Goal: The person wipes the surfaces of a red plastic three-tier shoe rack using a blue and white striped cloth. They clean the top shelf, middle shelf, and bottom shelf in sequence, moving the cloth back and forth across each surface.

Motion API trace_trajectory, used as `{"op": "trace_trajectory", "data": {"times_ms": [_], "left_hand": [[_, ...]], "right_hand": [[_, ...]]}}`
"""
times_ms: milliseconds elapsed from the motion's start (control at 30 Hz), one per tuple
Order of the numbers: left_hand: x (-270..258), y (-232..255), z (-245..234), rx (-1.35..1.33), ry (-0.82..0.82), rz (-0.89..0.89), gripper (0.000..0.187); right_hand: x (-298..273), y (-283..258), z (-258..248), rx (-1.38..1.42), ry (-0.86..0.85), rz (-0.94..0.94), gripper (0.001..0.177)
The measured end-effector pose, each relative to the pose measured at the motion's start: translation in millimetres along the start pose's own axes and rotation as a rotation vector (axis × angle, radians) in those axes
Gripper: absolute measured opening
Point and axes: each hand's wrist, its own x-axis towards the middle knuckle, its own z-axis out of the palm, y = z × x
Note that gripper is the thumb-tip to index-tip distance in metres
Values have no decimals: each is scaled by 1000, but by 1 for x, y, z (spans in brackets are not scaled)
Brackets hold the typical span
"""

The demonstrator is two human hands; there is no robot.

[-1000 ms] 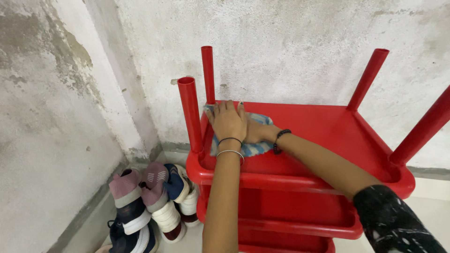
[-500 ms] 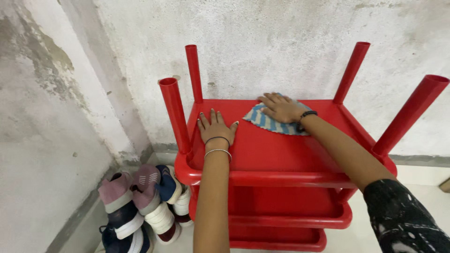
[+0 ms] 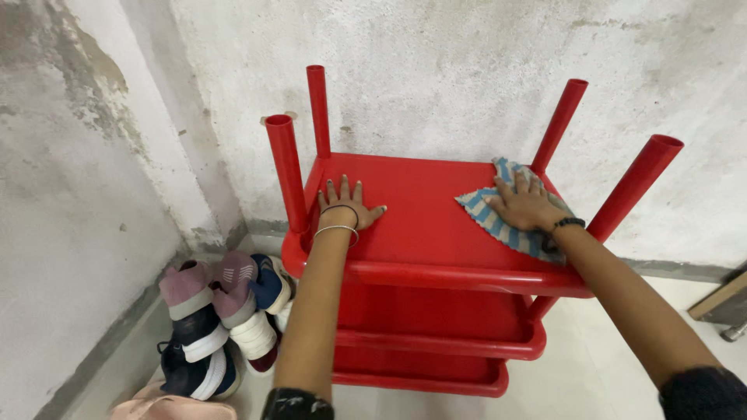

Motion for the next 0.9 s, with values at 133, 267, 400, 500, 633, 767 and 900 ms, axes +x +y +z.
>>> {"op": "trace_trajectory", "data": {"times_ms": [133,267,400,500,633,767,900], "left_hand": [[-43,-17,-4,87,-56,98,98],[-72,-27,7,71,144,182,89],[-81,-33,22,-48,407,265,64],[-81,-33,26,-97,492,280,63],[-83,-27,27,-86,522,250,62],[-87,-23,24,-88,555,254,56],[-96,-26,20,-196,515,252,46]], "right_hand": [[-55,-11,-4,-43,-89,-114,87],[-74,-24,-10,169,-126,-499,114],[-39,-61,-13,119,-80,-458,111],[-2,-98,-17,22,-32,-242,100],[48,-159,-14,-56,117,-207,93],[96,-234,-2,-2,162,-460,95],[105,-272,14,123,209,-734,83]]}}
